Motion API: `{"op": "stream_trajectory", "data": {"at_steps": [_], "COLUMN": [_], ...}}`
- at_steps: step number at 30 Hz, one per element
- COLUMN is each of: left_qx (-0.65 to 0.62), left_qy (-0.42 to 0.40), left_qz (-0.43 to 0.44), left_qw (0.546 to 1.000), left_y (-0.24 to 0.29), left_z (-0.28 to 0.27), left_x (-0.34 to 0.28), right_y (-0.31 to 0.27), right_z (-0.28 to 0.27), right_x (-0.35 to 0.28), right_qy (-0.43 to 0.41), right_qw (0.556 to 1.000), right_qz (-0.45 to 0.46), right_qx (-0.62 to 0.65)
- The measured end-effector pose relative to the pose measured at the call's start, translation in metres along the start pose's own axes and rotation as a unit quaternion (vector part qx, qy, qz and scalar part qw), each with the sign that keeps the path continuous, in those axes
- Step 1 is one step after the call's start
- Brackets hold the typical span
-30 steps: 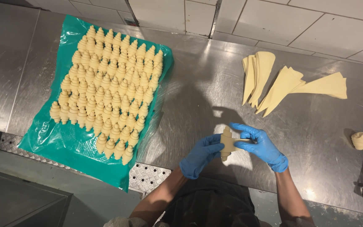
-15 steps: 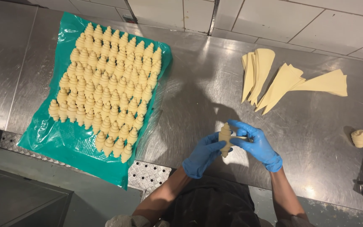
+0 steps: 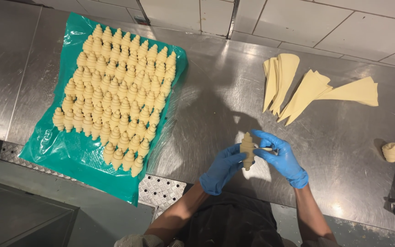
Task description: Roll triangular dough pieces into croissant shapes on a stainless steel bakery workbench.
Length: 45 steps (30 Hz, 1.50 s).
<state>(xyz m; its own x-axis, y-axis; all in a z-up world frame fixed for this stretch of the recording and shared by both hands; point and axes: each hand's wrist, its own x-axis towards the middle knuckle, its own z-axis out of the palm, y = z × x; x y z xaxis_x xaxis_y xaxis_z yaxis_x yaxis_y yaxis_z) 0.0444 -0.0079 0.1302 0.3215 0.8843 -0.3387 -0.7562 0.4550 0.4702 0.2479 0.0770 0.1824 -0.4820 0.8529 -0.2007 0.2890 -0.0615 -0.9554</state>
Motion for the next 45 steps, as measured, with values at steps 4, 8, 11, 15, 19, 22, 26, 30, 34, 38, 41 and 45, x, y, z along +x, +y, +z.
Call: {"op": "stream_trajectory", "data": {"at_steps": [4, 8, 11, 15, 19, 22, 26, 30, 34, 38, 41, 45], "left_qx": [0.023, 0.004, 0.035, 0.002, 0.020, 0.030, -0.005, 0.010, -0.031, -0.064, -0.091, -0.105], "left_qy": [0.004, -0.004, 0.022, 0.001, 0.010, 0.009, -0.021, 0.003, -0.028, -0.035, -0.058, -0.071], "left_qz": [0.006, 0.016, 0.012, 0.020, 0.027, 0.030, 0.015, 0.044, 0.042, 0.036, 0.058, 0.077], "left_qw": [1.000, 1.000, 0.999, 1.000, 0.999, 0.999, 1.000, 0.999, 0.998, 0.997, 0.992, 0.989], "left_y": [0.002, 0.000, -0.003, 0.000, -0.002, 0.001, 0.010, 0.001, 0.011, 0.028, 0.038, 0.064], "left_z": [0.008, 0.003, 0.007, 0.006, 0.007, 0.007, 0.014, -0.003, -0.006, -0.013, -0.026, -0.036], "left_x": [-0.001, 0.003, 0.004, 0.006, 0.005, 0.005, 0.001, 0.005, -0.008, -0.030, -0.048, -0.084], "right_y": [0.003, 0.017, 0.013, 0.009, 0.006, 0.005, 0.013, 0.019, 0.016, 0.002, -0.001, -0.022], "right_z": [0.001, -0.003, 0.003, 0.000, 0.003, 0.003, -0.001, 0.000, 0.011, 0.035, 0.058, 0.108], "right_x": [0.000, -0.001, 0.000, 0.002, -0.001, 0.000, -0.001, 0.000, 0.007, 0.019, 0.033, 0.052], "right_qy": [-0.003, 0.013, -0.005, 0.001, 0.002, -0.002, -0.011, -0.011, -0.028, -0.037, -0.082, -0.127], "right_qw": [0.999, 0.999, 0.998, 0.999, 0.998, 0.998, 0.996, 0.992, 0.990, 0.991, 0.988, 0.982], "right_qz": [-0.033, -0.033, -0.060, -0.035, -0.038, -0.043, -0.031, -0.052, -0.031, 0.004, -0.020, -0.020], "right_qx": [0.002, 0.011, 0.034, 0.035, 0.045, 0.045, 0.080, 0.111, 0.134, 0.129, 0.129, 0.138]}}
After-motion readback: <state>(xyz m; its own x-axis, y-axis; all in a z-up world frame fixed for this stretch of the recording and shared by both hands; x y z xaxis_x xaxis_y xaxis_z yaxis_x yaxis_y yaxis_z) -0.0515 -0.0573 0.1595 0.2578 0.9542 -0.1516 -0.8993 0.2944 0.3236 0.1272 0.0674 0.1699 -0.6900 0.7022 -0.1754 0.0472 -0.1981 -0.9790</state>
